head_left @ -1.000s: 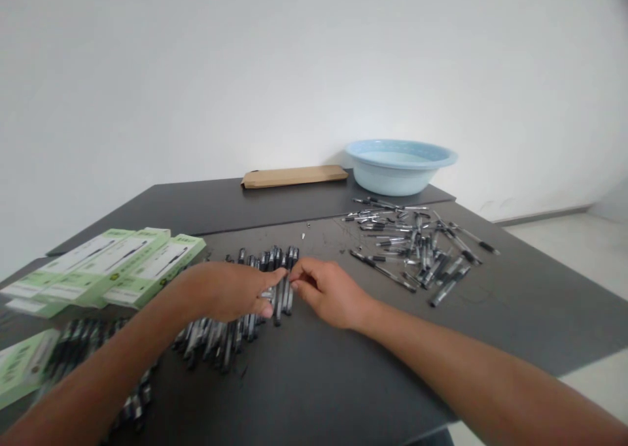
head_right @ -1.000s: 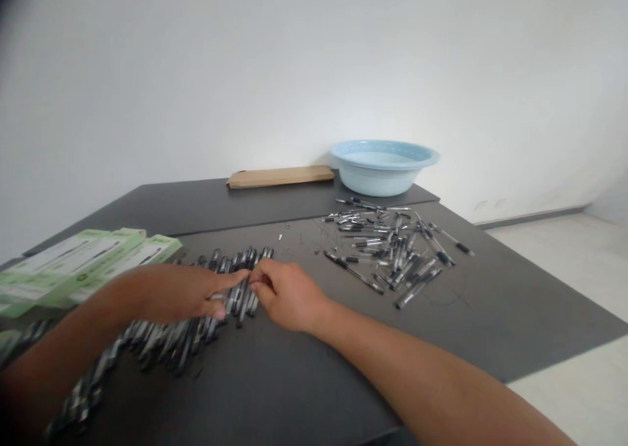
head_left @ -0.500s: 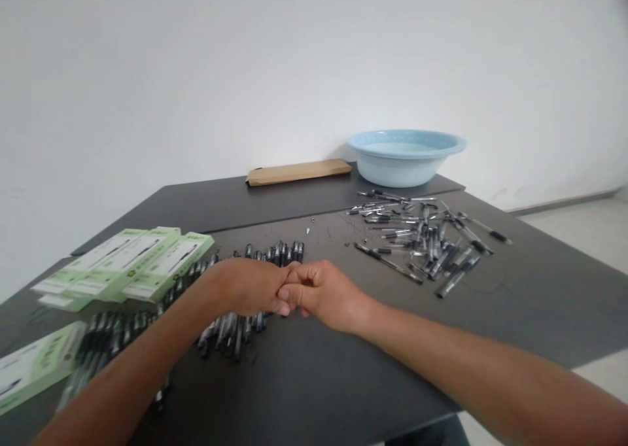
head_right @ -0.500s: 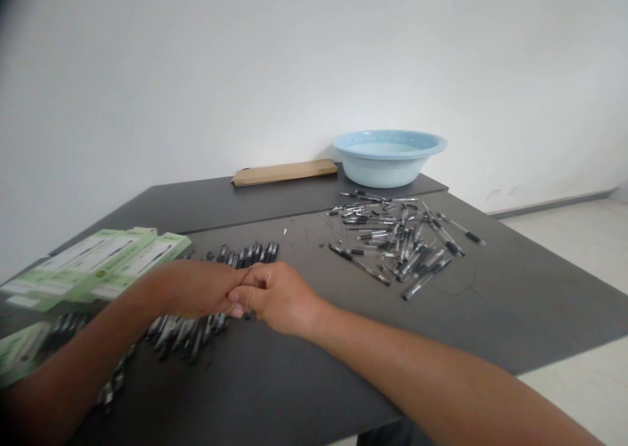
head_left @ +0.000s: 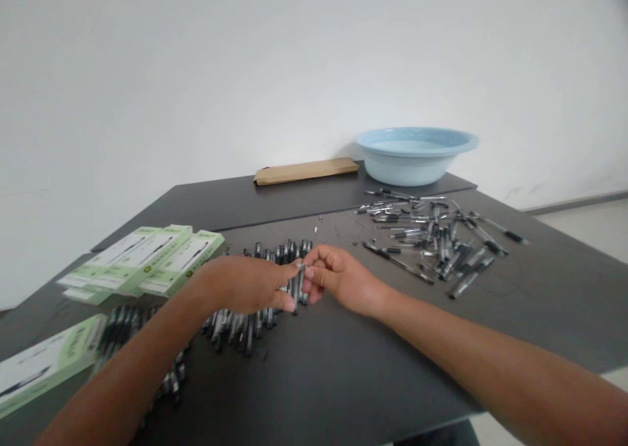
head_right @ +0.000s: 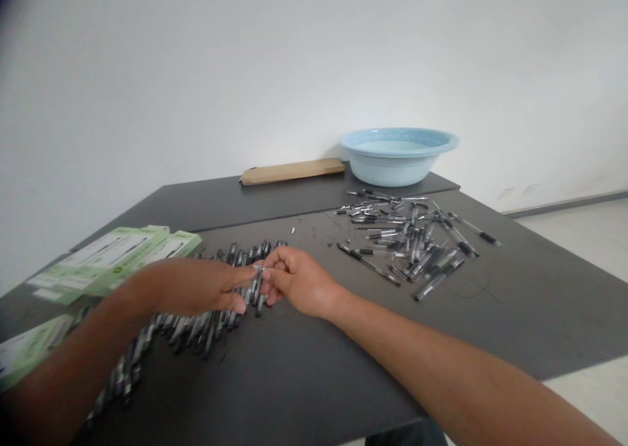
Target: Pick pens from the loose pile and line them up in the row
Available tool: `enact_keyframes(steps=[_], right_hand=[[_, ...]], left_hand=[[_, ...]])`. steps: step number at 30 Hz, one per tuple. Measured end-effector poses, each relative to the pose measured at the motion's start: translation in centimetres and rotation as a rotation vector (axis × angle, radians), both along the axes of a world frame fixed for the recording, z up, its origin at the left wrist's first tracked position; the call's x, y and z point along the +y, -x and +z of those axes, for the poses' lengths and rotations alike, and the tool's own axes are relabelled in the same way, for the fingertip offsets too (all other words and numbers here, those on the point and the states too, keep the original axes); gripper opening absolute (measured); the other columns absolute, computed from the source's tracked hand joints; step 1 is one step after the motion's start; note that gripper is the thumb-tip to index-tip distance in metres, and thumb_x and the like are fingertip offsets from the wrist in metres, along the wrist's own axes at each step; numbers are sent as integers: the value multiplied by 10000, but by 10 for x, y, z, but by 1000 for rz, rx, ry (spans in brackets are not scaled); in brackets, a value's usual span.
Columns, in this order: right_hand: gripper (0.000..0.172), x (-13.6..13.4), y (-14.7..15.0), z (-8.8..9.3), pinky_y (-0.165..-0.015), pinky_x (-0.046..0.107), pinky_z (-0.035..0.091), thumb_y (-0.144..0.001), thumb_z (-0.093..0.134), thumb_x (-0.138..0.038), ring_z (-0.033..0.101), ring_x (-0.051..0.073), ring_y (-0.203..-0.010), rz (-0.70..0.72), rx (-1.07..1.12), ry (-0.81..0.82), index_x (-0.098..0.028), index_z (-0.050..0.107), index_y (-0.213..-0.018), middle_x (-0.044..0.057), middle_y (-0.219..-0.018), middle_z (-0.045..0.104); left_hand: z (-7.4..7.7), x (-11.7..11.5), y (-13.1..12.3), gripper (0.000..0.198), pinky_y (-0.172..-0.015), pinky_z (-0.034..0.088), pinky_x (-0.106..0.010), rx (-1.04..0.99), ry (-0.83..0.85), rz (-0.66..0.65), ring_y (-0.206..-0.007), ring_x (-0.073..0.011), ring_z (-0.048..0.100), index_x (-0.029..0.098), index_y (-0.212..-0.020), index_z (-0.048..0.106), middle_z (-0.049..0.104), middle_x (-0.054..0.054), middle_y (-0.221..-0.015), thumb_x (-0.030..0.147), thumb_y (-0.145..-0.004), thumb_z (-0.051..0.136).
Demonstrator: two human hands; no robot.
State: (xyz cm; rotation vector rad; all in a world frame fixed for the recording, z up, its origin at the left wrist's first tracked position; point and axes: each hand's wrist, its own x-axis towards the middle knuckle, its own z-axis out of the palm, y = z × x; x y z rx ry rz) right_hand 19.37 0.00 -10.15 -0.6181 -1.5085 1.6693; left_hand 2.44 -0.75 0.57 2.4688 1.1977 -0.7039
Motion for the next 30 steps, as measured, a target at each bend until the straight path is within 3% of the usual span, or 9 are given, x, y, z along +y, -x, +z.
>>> enact_keyframes(steps=[6, 11, 20, 26, 30], right_hand=[[217, 2, -4, 1, -530, 226, 455, -847, 538, -380, 584, 97, -540, -26, -59, -23, -168, 491, -839, 5, -691, 618], [253, 3, -5, 1, -545, 225, 442, -874, 487, -382, 562, 89, -546, -22, -90, -79, -149, 536, -789, 6, -675, 592], [238, 0, -2, 1, -544, 222, 437, -879, 469, -324, 552, 81, -528, -25, -82, -16, -135, 550, -760, 9, -658, 596], [144, -1, 1, 0, -559, 237, 461, -843, 519, -290, 580, 98, -550, -22, -72, 0, -163, 494, -908, 3, -710, 611], [159, -5, 1, -3, -553, 235, 458, -842, 530, -295, 586, 110, -565, -47, -98, -87, -190, 445, -926, -10, -703, 605]], left_hand=[[4, -8, 3, 744, -863, 438, -368, 59, -25, 98, -1099, -297, 557, 106, -1464, 125, 550, -207, -1277, 496, -887, 389], [7, -16, 3, 751, -912, 410, -391, 49, -37, 118, -1154, -300, 519, 100, -1467, 103, 507, -204, -1323, 498, -890, 370], [4, -20, 5, 763, -900, 424, -407, 43, -48, 119, -1149, -304, 522, 103, -1468, 81, 518, -212, -1309, 495, -885, 379], [6, -23, -1, 735, -824, 467, -387, 40, -64, 114, -1047, -297, 595, 133, -1471, 80, 605, -182, -1216, 428, -887, 414], [7, -25, -5, 740, -787, 480, -375, 44, -64, 110, -992, -295, 625, 158, -1474, 56, 631, -161, -1185, 394, -884, 436]])
